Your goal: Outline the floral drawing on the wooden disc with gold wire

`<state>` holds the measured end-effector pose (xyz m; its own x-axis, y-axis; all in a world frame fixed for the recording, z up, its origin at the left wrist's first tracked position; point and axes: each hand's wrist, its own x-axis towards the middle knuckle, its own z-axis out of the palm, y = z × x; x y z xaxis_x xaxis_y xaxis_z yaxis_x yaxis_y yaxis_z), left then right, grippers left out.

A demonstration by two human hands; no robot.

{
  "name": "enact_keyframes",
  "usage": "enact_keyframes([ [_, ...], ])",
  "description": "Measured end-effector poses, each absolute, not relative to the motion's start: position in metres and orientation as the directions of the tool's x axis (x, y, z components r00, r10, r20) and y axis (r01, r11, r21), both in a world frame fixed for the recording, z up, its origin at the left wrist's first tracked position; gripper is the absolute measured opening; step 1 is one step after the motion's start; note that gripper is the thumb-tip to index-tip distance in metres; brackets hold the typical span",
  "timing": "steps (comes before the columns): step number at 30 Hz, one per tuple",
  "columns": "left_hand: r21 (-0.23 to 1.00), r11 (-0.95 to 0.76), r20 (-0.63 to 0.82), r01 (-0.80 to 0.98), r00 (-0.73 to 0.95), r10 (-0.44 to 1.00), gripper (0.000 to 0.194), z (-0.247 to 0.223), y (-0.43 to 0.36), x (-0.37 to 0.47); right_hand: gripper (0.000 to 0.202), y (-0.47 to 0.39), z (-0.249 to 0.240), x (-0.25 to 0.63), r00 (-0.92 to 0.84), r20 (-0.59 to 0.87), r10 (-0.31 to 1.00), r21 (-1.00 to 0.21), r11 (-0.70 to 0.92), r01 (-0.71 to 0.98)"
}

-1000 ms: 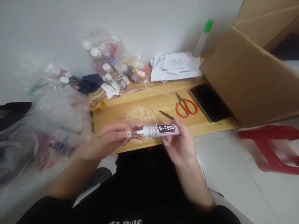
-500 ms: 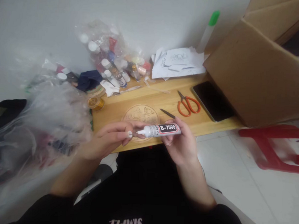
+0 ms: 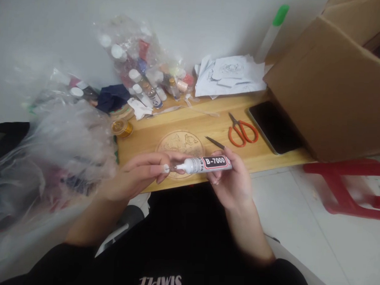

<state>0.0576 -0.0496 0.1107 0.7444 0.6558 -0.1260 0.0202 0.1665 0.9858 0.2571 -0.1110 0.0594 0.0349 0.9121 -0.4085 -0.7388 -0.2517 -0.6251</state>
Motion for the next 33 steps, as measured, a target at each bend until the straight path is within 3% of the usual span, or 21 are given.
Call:
enact_keyframes([
  [23,0.989,0.139,-0.131,0.051,0.739,0.661,0.031,0.111,-0.047,0.057,0.025,-0.109,0.057,0.257,0.042,-0.409,0.911,-0.632,-0.25,-0.733],
  [33,0.984,0.019,-0.145,0.174,0.748,0.648,0.028,0.117,-0.036,0.055,0.023,-0.105,0.07,0.264,0.292,-0.301,0.908,-0.797,-0.071,-0.6],
])
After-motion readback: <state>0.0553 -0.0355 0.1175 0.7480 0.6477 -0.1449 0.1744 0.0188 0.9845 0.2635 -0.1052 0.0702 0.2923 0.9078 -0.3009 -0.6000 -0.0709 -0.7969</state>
